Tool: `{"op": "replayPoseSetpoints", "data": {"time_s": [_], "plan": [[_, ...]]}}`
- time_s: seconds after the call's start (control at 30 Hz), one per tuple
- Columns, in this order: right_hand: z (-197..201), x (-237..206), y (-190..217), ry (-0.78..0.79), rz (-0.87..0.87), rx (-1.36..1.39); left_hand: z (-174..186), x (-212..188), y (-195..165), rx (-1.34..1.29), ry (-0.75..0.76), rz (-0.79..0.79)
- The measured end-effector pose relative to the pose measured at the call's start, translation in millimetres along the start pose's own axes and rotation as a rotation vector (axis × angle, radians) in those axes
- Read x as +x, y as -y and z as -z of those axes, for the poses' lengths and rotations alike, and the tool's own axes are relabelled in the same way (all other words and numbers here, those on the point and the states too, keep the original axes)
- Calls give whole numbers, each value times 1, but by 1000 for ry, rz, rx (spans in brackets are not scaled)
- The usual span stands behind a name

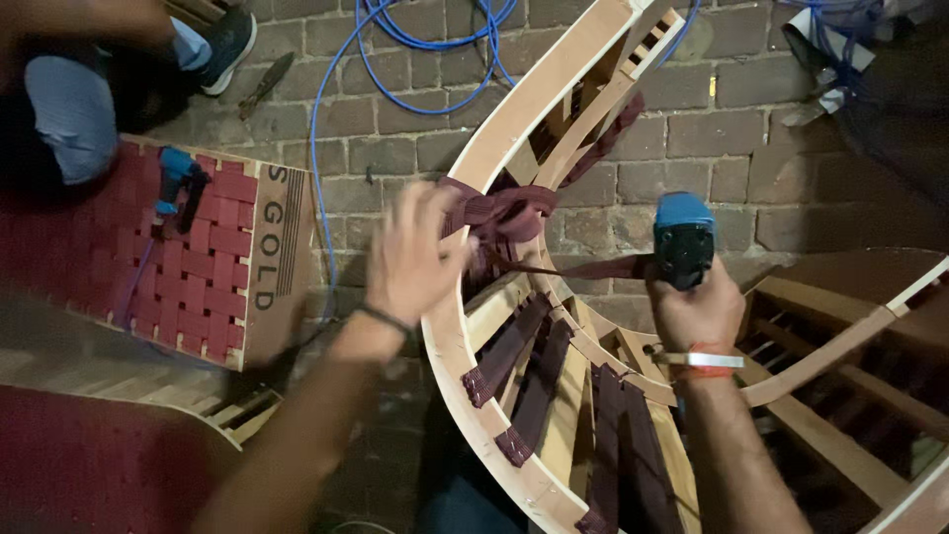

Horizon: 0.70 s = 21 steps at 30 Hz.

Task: The person uses a pneumatic staple gun to fasten maroon webbing straps onto curved wooden chair frames lying on a brick floor, pulling each strap taut and stapling it in place, working around the frame one strap at a time. At the end the person picks up a phone while standing by the finished frame.

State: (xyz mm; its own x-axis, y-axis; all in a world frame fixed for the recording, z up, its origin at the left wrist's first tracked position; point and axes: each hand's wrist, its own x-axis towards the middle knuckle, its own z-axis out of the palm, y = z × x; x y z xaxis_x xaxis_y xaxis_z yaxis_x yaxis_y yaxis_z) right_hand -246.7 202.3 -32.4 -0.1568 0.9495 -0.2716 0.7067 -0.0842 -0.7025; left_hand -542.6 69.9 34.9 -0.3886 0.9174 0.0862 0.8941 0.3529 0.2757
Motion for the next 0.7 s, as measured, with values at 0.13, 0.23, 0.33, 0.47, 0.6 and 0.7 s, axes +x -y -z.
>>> {"op": "replayPoseSetpoints", "data": {"time_s": [0.13,0.23,0.33,0.47,0.6,0.7], "plan": [[5,34,-31,-50,29,-149,-18,31,21,131,321,153],[18,59,-43,118,-137,-165,-22,35,30,-41,226,123],[22,63,-38,281,-258,15,-16,30,31,-282,170,209],[7,52,-9,434,-379,77,-2,15,13,-500,69,169],[-31,31,24,569,-487,629,9,-11,-26,-562,-33,-88],[-60,13,37,601,-673,956,12,-24,-51,-645,135,-139]]}}
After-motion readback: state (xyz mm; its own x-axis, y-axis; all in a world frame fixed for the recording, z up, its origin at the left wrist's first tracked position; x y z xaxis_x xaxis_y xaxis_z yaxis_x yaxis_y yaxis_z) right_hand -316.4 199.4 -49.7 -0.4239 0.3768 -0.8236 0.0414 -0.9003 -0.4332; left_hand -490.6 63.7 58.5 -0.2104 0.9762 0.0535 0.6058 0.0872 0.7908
